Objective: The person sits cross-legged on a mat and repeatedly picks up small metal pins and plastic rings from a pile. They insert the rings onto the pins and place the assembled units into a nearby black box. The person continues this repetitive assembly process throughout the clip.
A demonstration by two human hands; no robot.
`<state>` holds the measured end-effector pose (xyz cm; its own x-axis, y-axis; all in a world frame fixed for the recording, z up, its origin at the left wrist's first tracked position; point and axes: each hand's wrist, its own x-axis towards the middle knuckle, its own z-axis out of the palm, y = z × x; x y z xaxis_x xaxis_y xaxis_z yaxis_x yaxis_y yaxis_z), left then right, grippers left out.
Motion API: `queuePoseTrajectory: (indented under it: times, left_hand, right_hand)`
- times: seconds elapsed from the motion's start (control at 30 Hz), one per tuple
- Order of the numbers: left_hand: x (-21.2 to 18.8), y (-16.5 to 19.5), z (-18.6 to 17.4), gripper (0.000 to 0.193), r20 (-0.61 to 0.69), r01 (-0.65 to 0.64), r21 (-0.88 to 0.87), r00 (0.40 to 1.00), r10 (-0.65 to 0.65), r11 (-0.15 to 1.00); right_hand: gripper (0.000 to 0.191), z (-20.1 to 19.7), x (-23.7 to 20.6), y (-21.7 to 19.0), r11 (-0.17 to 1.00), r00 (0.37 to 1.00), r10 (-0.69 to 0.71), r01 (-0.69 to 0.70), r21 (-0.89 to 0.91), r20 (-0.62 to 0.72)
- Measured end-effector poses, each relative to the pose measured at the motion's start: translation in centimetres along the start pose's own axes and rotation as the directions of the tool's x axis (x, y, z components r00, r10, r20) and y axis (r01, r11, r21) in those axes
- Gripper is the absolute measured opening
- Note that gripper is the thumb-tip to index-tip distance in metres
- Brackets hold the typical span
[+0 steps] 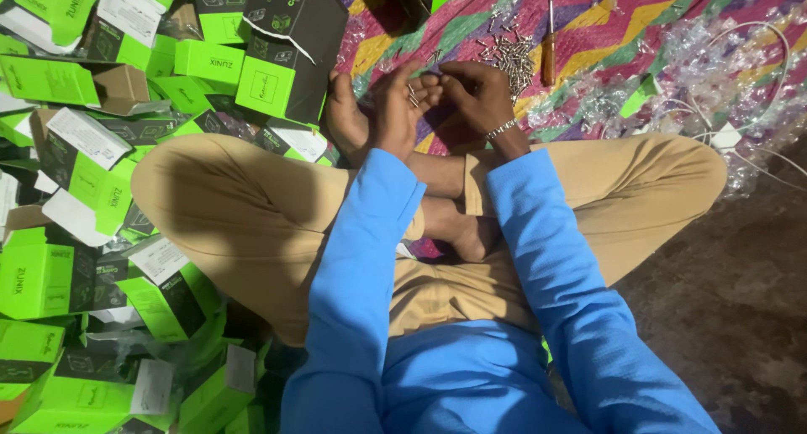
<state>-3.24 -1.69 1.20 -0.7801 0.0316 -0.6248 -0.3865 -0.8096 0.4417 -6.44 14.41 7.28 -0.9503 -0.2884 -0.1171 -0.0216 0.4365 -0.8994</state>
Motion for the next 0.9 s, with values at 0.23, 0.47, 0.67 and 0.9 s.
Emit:
queuePoseTrajectory:
  times: [0.23, 0.47, 0.67, 0.9]
  left_hand:
    - [0.7, -0.8, -0.6, 0.048, 0.201, 0.026, -0.115, 0.980, -0.002, 0.993]
    - [0.1, -0.7, -0.4, 0.043, 0.211, 0.056, -0.025, 0.976, -0.049, 0.998]
    - [-0.2, -0.2, 0.0, 0.036, 0.131, 0.005, 0.014, 0.991, -0.006, 1.000]
    - [-0.5, -0.5, 0.1, 0.038, 0.049, -0.125, 0.222, 0.992, 0.117, 0.967]
  right_hand:
    - [0.030, -0.2, -0.4, -1.2, 0.988, 0.991, -0.068, 0.083, -0.127, 0.113]
    - [0.026, 0.7, -0.3, 0.2, 0.988, 0.986, -0.155, 0.156, -0.009, 0.058]
    - [0.019, 0.1, 0.3, 0.9, 0.982, 0.999, -0.041, 0.045, 0.182, -0.025]
    - [0.016, -0.5, 0.9, 1.4, 0.887, 0.980, 0.117, -0.030, 0.461, -0.161]
